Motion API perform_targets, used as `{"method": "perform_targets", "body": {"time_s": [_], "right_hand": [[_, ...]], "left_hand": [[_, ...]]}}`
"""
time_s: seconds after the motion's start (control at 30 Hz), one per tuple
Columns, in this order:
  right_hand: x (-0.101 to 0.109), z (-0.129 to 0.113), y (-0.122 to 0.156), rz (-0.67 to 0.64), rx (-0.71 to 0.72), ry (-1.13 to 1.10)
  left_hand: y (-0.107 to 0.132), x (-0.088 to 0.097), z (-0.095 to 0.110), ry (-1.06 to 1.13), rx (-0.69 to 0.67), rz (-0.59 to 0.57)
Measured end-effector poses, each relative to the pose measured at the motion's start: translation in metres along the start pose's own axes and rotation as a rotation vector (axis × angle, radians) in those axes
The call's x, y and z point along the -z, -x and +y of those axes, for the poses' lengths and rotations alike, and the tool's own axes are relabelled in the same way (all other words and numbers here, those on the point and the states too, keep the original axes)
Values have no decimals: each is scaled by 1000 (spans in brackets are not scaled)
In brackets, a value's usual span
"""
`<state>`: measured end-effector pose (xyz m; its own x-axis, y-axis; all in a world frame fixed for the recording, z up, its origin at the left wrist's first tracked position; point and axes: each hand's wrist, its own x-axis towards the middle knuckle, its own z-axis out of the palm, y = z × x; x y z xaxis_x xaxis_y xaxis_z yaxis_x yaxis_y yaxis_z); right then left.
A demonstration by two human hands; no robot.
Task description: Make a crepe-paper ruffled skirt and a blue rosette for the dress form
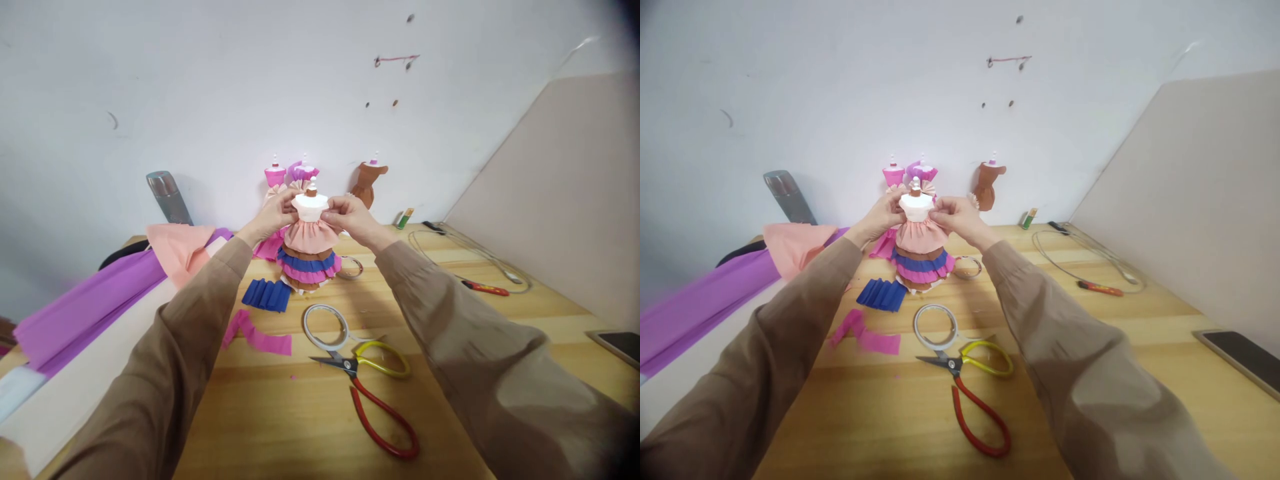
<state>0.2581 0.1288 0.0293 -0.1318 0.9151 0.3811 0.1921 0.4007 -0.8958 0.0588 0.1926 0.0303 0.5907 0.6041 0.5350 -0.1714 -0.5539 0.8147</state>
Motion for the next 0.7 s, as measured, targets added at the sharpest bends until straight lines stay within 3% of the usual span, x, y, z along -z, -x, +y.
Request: {"method": "perform_targets", "body": {"time_s": [0.1, 0.3, 0.47, 0.6, 0.7], "right_hand": [[0, 1, -1, 9, 1, -8], [0, 4, -1, 17, -3, -21], [1, 3, 0, 12, 3, -24], [2, 2, 1, 18, 29, -10], [1, 1, 2, 12, 40, 1]], "left_hand": [[1, 1, -1, -72, 15, 84], [14, 2, -2, -61, 12, 129], [27, -5, 4, -45, 3, 106], [34, -14, 14, -160, -18, 65], [36, -22, 19, -256, -23, 105]]}}
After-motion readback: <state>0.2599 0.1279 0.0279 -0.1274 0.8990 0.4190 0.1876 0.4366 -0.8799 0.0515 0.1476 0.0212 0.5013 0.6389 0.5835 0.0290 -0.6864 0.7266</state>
